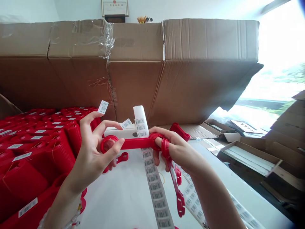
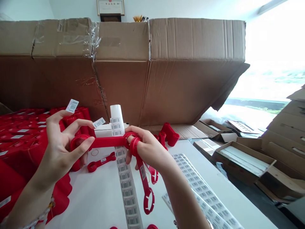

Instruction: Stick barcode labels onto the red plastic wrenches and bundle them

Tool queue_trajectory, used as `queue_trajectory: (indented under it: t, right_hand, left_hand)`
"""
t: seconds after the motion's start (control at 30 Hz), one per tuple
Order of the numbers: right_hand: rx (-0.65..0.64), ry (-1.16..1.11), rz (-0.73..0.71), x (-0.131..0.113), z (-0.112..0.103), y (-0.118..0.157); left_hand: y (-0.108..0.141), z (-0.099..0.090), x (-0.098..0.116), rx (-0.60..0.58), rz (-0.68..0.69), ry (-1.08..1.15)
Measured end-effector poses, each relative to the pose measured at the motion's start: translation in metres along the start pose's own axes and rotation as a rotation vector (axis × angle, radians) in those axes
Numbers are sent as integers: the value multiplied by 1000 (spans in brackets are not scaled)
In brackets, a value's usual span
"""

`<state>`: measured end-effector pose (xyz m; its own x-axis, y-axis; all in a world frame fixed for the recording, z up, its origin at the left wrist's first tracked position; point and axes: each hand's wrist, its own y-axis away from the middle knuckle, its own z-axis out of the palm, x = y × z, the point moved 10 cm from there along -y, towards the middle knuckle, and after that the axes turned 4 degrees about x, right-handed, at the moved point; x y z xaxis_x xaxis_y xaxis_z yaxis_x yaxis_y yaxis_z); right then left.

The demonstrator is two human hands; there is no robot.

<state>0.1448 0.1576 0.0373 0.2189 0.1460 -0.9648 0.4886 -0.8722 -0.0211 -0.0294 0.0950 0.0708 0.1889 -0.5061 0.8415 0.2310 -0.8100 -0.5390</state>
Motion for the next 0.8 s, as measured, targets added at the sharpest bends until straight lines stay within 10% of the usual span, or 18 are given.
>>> queue_trajectory:
  t: [0.6,0.8]
  right_hand:
    - [142,98,-83,5,-4,1]
    - [241,163,-73,14,-13,1]
  left_hand:
    - [-6,-7,1,144,132,-199]
    - [23,-40,44,503,208,-280]
